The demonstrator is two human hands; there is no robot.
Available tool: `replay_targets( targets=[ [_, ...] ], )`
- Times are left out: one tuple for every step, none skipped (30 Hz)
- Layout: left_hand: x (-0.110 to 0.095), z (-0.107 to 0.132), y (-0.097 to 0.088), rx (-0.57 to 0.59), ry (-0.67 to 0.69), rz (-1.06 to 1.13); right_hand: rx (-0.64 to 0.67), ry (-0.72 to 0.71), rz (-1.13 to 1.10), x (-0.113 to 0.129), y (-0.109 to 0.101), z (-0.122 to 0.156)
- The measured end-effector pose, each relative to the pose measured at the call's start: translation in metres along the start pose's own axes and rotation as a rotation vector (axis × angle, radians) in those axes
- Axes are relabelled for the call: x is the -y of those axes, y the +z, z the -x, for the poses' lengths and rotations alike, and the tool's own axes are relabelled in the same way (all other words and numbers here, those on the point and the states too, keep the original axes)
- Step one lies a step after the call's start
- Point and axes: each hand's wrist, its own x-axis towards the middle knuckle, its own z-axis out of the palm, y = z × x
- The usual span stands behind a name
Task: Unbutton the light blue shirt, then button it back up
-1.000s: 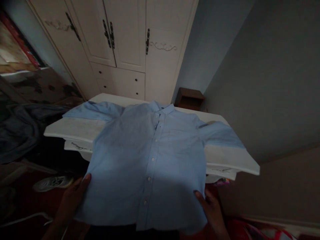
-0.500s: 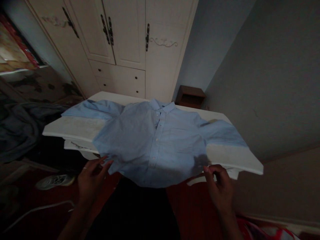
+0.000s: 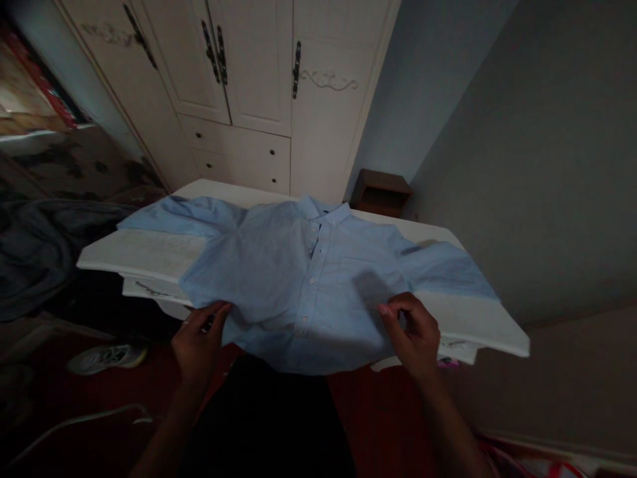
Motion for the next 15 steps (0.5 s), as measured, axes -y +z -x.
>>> replay_targets(
  targets=[
    [0.0,0.0,0.001,-0.009,-0.012,0.005,-0.002,0.01,-0.003,-0.002,0.001,-0.001],
    [0.0,0.001,0.003,-0.018,-0.021,0.007,-0.006,0.021,-0.007,-0.004,0.003,-0.002],
    [0.0,0.001,0.004,-0.025,-0.029,0.006,-0.011,0.031,-0.015,-0.006,0.004,-0.003],
    [0.0,0.001,0.005,-0.028,-0.036,0.003,-0.013,0.041,-0.025,-0.007,0.005,-0.005],
    [-0.001,0.0,0.006,-0.03,-0.044,-0.002,-0.01,0.051,-0.035,-0.009,0.007,-0.007],
    [-0.001,0.0,0.007,-0.028,-0.055,-0.009,-0.008,0.059,-0.045,-0.01,0.008,-0.008],
    [-0.002,0.0,0.007,-0.024,-0.07,-0.019,-0.006,0.068,-0.049,-0.011,0.009,-0.01],
    [-0.003,-0.001,0.007,-0.02,-0.089,-0.03,-0.003,0.077,-0.047,-0.012,0.01,-0.012],
    [-0.005,-0.002,0.007,-0.016,-0.112,-0.038,0.002,0.086,-0.042,-0.013,0.011,-0.014],
    [-0.006,-0.002,0.006,-0.012,-0.133,-0.044,0.011,0.096,-0.036,-0.014,0.011,-0.015],
    [-0.007,-0.003,0.004,-0.008,-0.153,-0.048,0.022,0.106,-0.03,-0.015,0.012,-0.016],
    [-0.008,-0.003,0.002,-0.003,-0.169,-0.049,0.036,0.112,-0.026,-0.017,0.012,-0.017],
    [-0.008,-0.002,0.0,-0.001,-0.183,-0.05,0.053,0.118,-0.024,-0.018,0.012,-0.018],
    [-0.007,-0.002,-0.003,-0.001,-0.199,-0.052,0.073,0.124,-0.02,-0.019,0.012,-0.019],
    [-0.005,-0.001,-0.007,-0.004,-0.219,-0.056,0.094,0.129,-0.013,-0.02,0.013,-0.02]
  ],
)
